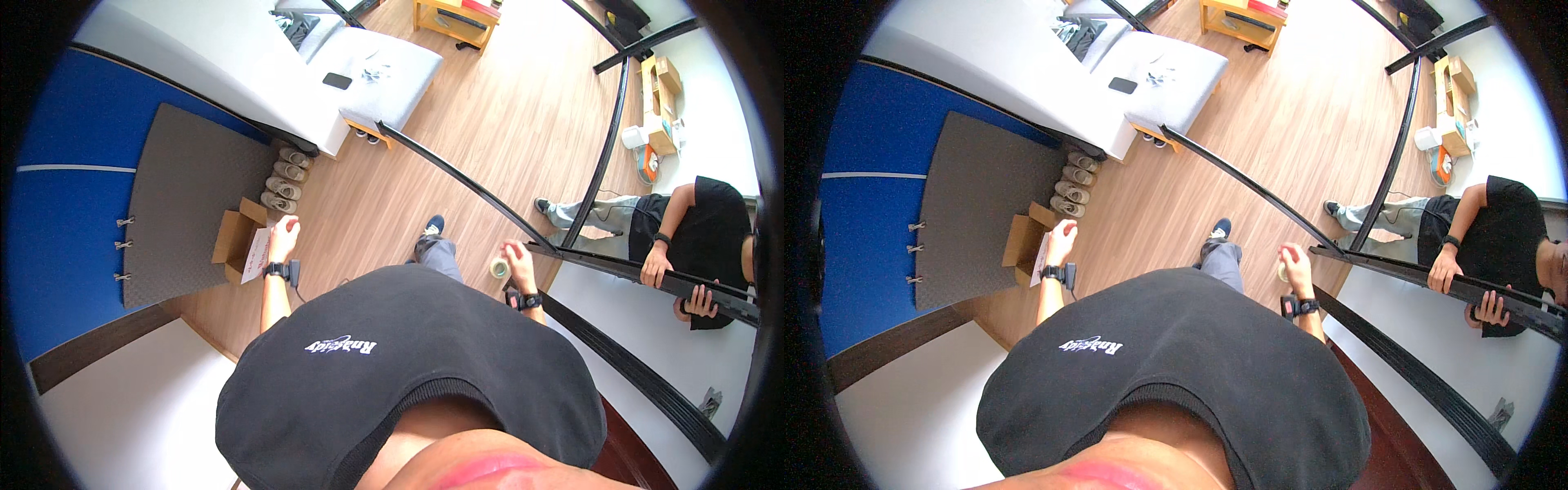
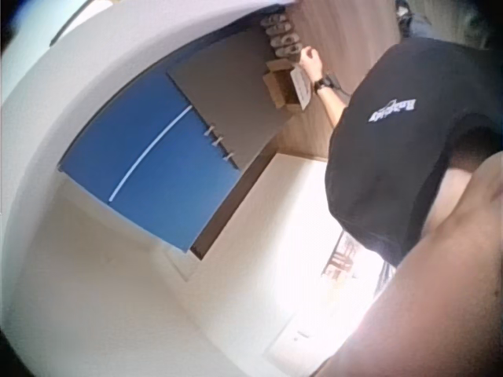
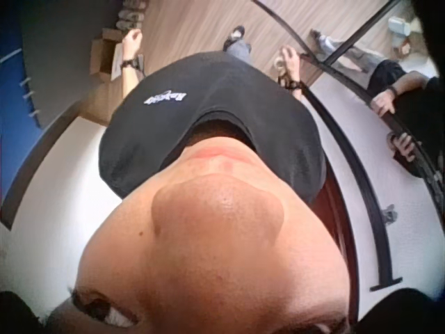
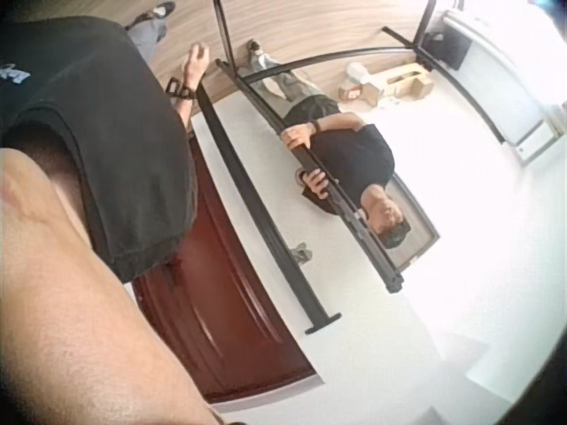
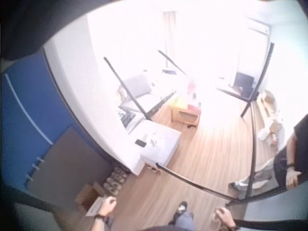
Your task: The person assembles a metal frame by connecting long black bars and applying tape to joints. They handle multiple frame pieces, align them, and secure connections with tape while moving around the room.
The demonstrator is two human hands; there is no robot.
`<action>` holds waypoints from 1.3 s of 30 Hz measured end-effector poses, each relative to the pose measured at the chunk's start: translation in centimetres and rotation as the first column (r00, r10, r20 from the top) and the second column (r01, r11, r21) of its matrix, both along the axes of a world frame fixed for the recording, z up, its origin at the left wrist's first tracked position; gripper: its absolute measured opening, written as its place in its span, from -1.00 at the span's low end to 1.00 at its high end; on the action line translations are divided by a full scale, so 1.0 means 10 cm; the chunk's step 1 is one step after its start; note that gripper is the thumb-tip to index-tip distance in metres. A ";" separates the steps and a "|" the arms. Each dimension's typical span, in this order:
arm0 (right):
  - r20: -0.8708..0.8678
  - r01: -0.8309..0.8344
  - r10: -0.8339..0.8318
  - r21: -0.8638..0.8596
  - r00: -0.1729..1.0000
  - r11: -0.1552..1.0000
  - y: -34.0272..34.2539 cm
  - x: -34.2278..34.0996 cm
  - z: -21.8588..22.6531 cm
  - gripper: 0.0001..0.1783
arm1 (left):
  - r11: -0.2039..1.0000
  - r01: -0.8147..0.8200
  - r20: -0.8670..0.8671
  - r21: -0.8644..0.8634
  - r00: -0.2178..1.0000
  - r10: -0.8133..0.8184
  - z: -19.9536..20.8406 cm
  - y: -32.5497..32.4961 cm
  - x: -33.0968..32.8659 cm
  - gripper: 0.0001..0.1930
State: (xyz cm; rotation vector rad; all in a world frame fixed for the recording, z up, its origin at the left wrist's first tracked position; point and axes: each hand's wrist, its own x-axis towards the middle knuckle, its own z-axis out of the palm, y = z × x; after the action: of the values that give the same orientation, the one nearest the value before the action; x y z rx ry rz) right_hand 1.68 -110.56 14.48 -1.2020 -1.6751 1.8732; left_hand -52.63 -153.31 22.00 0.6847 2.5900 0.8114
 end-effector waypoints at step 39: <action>-0.002 0.381 -0.453 0.543 0.892 0.749 1.69 -3.33 1.36 -0.55 | 0.845 0.316 -0.174 0.432 0.948 -0.267 1.00 4.19 -2.56 -0.51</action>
State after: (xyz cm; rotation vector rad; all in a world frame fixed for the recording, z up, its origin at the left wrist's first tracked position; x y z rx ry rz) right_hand -31.66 -93.68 28.08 -1.3273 -1.6530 0.9835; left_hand -78.22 -111.37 31.95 1.2544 2.3036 1.3231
